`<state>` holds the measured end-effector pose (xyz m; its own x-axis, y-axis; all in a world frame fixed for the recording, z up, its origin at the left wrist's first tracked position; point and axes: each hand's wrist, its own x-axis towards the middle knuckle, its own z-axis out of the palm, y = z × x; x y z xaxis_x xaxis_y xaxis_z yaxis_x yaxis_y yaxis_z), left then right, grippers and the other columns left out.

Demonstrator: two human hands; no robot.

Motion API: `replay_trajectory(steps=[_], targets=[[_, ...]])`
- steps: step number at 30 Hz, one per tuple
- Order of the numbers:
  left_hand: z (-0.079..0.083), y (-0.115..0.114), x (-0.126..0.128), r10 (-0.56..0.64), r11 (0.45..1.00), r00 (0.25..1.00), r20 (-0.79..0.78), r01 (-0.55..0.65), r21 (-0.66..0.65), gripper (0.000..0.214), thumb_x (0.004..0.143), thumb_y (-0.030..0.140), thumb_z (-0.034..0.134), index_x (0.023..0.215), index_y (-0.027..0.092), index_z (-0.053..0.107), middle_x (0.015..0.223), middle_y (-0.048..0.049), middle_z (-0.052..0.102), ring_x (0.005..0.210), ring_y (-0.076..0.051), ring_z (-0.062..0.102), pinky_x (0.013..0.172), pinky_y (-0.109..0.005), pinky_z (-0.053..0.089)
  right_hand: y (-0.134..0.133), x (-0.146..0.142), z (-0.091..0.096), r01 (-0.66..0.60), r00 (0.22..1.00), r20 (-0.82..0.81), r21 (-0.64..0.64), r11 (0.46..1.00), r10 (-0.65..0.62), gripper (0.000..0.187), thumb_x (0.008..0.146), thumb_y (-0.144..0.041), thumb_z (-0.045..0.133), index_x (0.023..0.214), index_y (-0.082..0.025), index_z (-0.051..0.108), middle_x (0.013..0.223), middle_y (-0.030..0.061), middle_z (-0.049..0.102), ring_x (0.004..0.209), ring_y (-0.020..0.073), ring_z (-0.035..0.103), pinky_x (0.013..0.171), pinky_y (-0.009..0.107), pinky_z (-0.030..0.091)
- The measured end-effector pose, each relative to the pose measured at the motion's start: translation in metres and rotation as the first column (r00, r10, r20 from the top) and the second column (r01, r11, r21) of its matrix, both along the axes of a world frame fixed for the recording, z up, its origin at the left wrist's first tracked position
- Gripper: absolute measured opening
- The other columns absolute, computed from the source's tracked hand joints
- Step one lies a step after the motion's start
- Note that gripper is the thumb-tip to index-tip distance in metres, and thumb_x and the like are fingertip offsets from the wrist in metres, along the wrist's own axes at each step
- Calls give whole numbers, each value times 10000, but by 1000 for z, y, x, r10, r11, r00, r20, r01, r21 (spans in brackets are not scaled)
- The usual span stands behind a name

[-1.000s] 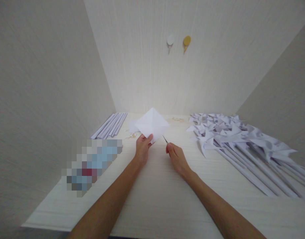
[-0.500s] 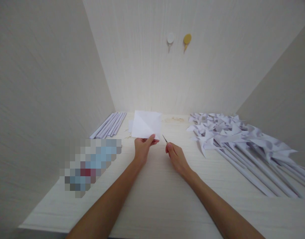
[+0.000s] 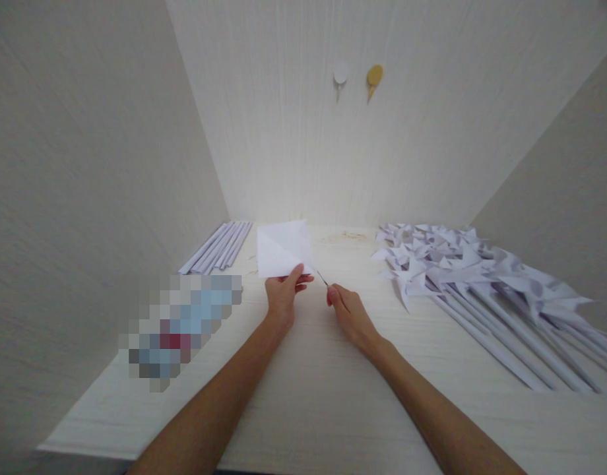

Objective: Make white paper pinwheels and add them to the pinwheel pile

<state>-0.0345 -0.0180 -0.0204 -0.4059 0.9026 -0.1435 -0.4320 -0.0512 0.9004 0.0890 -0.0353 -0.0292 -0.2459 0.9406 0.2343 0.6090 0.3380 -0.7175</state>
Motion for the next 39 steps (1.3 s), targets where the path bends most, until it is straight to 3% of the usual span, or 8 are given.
replay_trajectory(steps=[12,39], targets=[[2,-6,7,-83,997,994,-68,83,-9,172,547,241,658,581,88,589,513,-45,614,463,-125,581,431,-200,410,1,-1,1,8,1000,22,1,1000,-8,366,843,-388,192,569,-205,351,522,-4,423,533,134,409,531,244,292],[-2,-4,5,-146,989,979,-140,148,-1,173,557,252,648,584,90,593,539,-66,632,457,-125,579,445,-206,420,0,0,0,10,1000,-17,29,1000,-9,367,840,-377,202,565,-204,371,525,-2,449,530,130,418,533,242,308]])
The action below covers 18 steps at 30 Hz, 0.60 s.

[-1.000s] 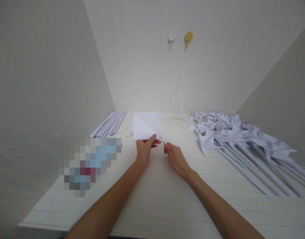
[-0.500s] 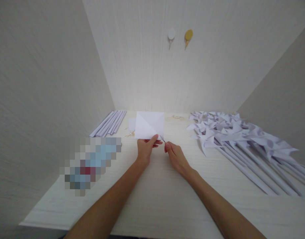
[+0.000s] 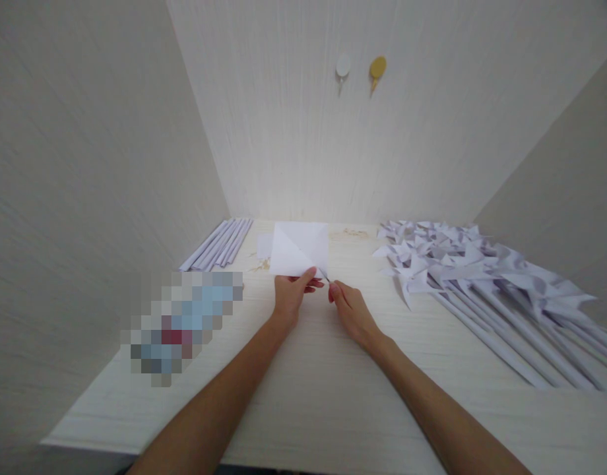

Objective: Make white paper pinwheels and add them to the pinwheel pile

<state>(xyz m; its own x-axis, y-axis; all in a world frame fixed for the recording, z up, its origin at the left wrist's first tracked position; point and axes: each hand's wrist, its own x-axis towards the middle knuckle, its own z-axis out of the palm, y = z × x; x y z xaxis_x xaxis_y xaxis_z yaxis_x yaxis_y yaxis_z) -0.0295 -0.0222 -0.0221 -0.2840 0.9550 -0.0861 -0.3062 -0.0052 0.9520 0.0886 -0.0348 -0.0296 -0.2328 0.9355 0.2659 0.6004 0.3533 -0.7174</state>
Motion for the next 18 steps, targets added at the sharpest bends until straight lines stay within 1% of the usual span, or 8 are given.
replay_trajectory(steps=[5,10,15,18], targets=[[0,0,-1,-31,999,1000,3,30,25,165,575,244,630,636,97,586,560,-57,637,457,-126,581,434,-205,413,0,0,1,-11,1000,-24,-10,1000,11,369,843,-369,204,564,-200,377,533,0,466,533,130,425,530,242,301],[0,0,-1,-64,997,998,-9,64,37,149,593,234,611,639,97,573,538,-49,624,461,-135,588,435,-209,418,0,0,1,-15,999,-31,-22,1000,14,367,843,-368,212,565,-198,381,532,-4,461,533,128,424,531,241,298],[0,1,-2,-52,998,999,15,51,43,186,584,223,627,714,109,558,640,-59,647,525,-158,619,444,-209,432,0,0,0,-21,999,-30,-23,1000,21,374,844,-375,209,566,-197,383,539,-2,464,539,129,426,538,244,300],[0,1,-2,-58,997,998,34,56,48,210,584,226,628,743,111,555,663,-56,647,544,-164,626,447,-205,440,1,1,-1,-19,999,-33,-27,999,18,378,846,-378,204,568,-196,384,542,0,468,545,130,430,548,246,303]])
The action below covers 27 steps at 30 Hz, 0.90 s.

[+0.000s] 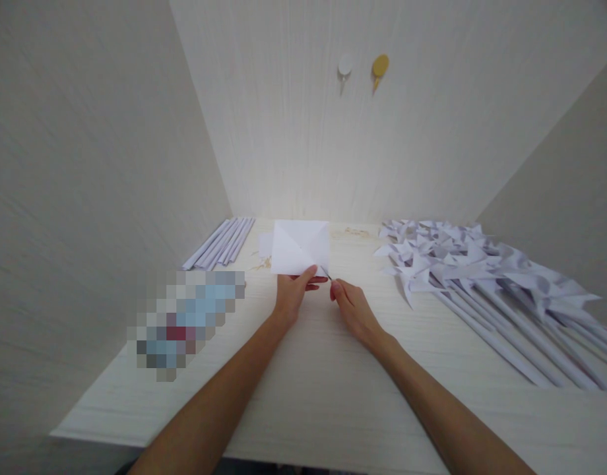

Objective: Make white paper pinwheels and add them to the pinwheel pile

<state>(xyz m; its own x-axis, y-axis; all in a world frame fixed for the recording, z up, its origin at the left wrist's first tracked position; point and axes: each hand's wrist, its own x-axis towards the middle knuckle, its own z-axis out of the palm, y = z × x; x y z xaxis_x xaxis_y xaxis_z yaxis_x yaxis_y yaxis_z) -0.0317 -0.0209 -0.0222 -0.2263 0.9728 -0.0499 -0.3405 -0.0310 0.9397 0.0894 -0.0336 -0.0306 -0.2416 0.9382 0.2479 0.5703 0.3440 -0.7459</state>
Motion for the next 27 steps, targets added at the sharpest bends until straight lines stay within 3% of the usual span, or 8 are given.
replay_trajectory(steps=[27], targets=[[0,1,-2,-2,1000,998,-69,1,-24,148,586,236,616,584,92,585,505,-52,625,477,-137,597,456,-207,435,-1,0,3,-2,997,80,-18,1000,3,379,834,-409,170,560,-205,335,539,8,436,542,137,406,546,255,300]])
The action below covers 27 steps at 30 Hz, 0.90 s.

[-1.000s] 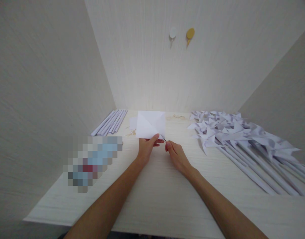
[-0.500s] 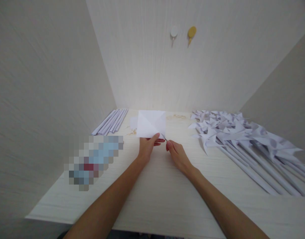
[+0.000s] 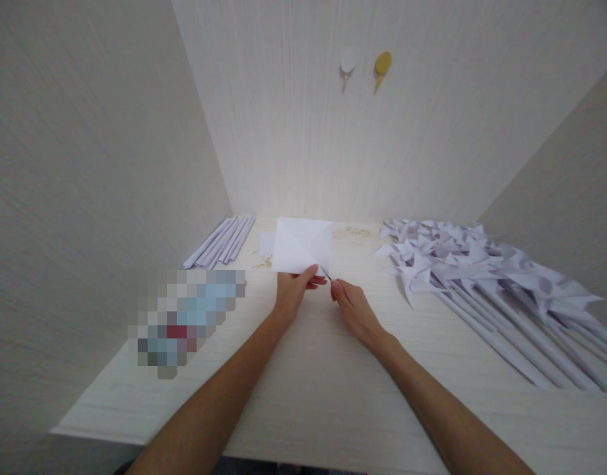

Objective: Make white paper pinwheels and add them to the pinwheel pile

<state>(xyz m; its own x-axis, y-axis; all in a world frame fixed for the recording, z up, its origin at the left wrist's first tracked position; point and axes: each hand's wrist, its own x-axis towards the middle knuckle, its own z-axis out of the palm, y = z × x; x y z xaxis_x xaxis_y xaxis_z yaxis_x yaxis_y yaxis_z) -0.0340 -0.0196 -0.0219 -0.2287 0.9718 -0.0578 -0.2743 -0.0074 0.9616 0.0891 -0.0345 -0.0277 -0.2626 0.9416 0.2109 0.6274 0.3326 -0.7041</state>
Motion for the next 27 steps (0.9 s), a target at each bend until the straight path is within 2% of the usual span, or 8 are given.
replay_trajectory(steps=[27], targets=[[1,-1,0,-7,1000,1000,-27,7,-2,163,586,257,614,563,99,587,529,-74,637,478,-143,595,468,-222,435,0,0,-1,3,1000,24,15,1000,-3,377,840,-393,175,554,-205,333,532,4,427,533,131,405,536,248,309]])
